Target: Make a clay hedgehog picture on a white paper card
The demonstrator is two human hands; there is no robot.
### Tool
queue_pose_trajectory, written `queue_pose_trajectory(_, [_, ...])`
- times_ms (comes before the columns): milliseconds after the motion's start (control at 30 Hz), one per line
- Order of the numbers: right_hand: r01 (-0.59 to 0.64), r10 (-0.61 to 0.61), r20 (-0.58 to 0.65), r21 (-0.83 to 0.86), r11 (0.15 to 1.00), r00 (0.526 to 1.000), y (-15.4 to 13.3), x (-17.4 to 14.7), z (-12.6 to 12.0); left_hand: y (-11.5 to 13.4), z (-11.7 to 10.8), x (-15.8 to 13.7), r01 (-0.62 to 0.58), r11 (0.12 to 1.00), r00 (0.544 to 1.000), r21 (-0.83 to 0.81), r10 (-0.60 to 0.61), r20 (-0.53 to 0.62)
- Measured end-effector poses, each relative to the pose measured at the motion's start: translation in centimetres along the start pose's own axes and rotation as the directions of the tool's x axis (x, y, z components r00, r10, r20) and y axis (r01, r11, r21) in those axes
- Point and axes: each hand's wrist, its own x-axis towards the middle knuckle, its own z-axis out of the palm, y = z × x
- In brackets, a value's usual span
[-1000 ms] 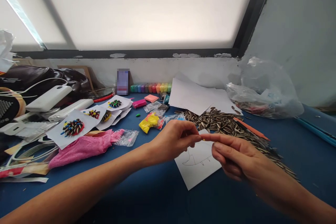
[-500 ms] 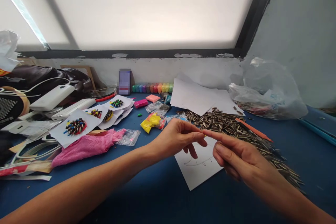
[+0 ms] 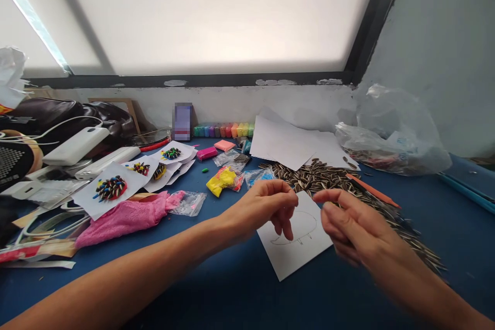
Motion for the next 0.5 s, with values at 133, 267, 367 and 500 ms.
queue_pose_trajectory(133, [0.075, -0.077, -0.011, -0.146, 0.986, 0.997, -0.14, 0.05, -0.9, -0.07, -0.08, -0.06, 0.013, 0.998, 0.997, -0.057, -0.008, 0.08])
queue_pose_trajectory(267, [0.227, -0.227, 0.028, -0.216, 0.95, 0.974, -0.01, 0.27, -0.8, -0.3, -0.24, 0.03, -0.004, 1.0, 0.995, -0.018, 0.006, 0.101])
queue_pose_trajectory(367, [0.266, -0.286, -0.06, -0.23, 0.936, 0.956, -0.17, 0.35, -0.51, -0.42, -0.34, 0.14, -0.016, 0.999, 0.997, -0.032, 0.019, 0.073])
queue_pose_trajectory(500, [0.273, -0.327, -0.137, -0.309, 0.911, 0.935, -0.59, -0.07, -0.57, -0.4, -0.3, 0.2, -0.01, 0.995, 0.999, -0.1, 0.014, 0.046])
